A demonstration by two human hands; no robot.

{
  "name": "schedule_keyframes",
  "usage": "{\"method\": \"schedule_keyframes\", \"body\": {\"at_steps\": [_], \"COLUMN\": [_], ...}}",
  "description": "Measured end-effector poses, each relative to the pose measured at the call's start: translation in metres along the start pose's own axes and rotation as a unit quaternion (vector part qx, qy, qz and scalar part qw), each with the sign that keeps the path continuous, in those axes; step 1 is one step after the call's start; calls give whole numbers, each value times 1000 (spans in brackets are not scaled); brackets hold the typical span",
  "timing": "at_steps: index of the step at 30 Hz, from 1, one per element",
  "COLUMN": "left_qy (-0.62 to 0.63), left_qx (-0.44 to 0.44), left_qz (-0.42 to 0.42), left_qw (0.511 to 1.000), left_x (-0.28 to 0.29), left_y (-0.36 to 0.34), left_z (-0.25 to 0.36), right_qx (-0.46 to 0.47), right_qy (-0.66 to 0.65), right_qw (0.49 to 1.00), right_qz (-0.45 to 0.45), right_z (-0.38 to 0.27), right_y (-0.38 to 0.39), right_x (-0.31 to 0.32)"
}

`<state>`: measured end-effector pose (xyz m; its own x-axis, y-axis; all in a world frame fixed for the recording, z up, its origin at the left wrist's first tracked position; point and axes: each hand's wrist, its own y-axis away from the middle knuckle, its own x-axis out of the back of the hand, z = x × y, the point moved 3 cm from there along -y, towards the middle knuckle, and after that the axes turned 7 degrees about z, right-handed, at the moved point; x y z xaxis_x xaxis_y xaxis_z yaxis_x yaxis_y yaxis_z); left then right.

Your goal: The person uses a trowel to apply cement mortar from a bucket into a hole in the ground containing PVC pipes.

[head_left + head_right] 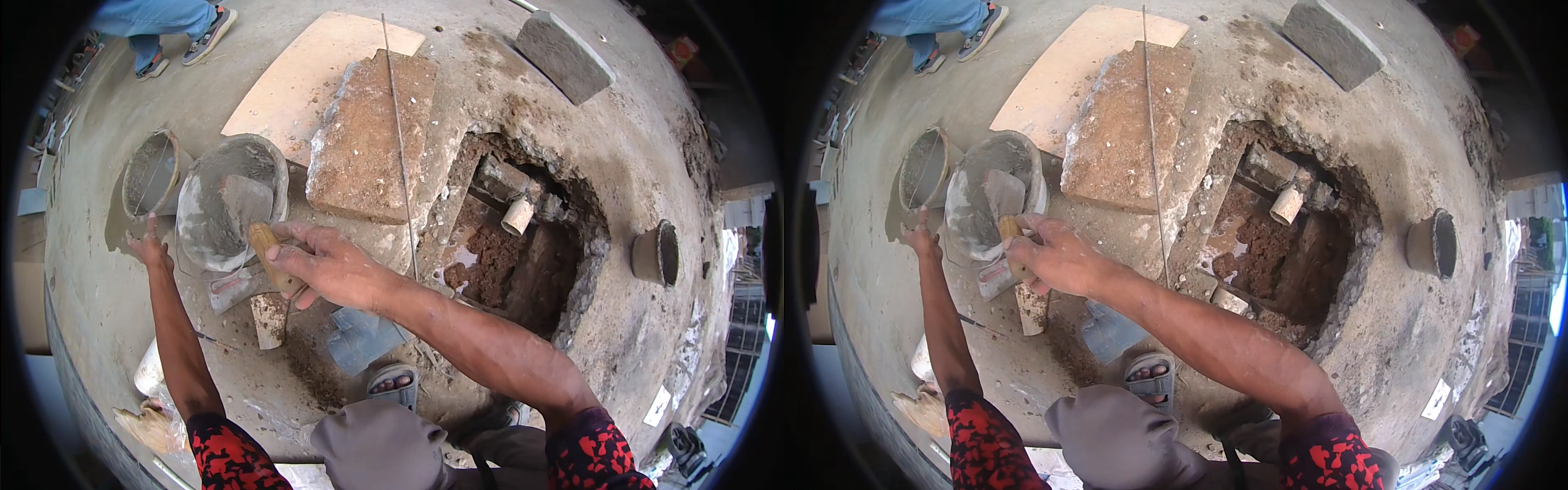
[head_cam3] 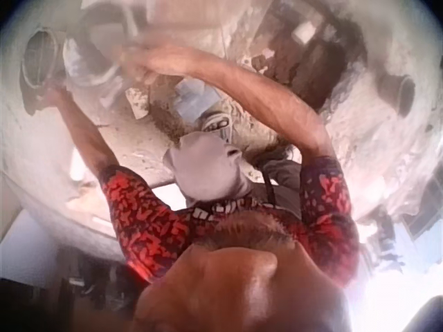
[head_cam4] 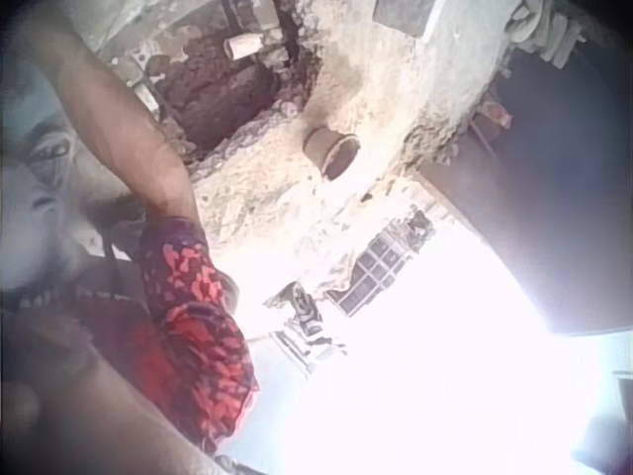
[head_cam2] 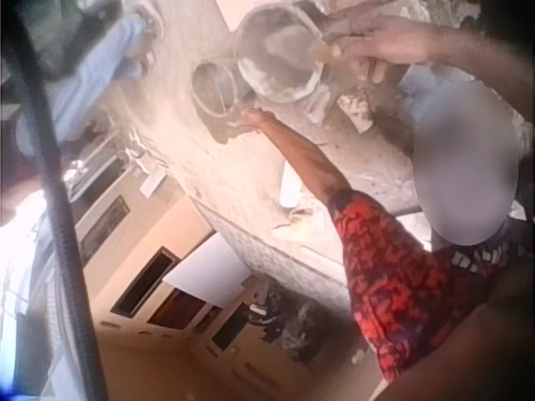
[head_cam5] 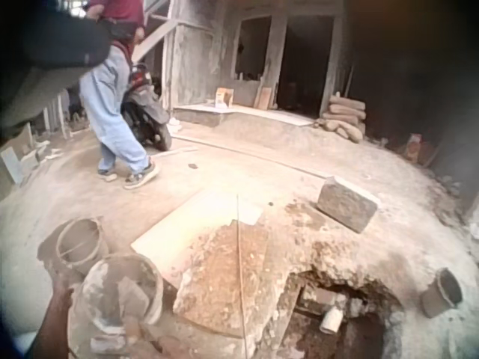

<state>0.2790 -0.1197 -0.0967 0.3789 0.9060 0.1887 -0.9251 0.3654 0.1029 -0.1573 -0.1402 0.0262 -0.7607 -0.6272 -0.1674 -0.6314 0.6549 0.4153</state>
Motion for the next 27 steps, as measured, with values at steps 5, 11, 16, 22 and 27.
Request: {"method": "schedule_keyframes", "body": {"at_steps": [5, 11, 16, 22, 27], "left_qy": [192, 335, 322, 258, 209], "left_qx": [274, 379, 238, 183, 117], "left_qz": [-66, 5, -37, -41, -71], "left_qw": [940, 862, 916, 948, 968], "left_x": [-35, -36, -1, 43, 88], "left_y": [-21, -137, -170, -117, -55], "left_z": [-14, -85, -58, -6, 81], "right_qx": [-12, -236, -235, -249, -234], "right_qy": [150, 310, 266, 135, 22], "right_qw": [987, 878, 792, 750, 731], "right_qz": [58, 278, 496, 598, 640], "right_z": [29, 88, 124, 197, 275], "right_y": [64, 262, 397, 513, 552], "right_x": [79, 241, 329, 318, 295]}}
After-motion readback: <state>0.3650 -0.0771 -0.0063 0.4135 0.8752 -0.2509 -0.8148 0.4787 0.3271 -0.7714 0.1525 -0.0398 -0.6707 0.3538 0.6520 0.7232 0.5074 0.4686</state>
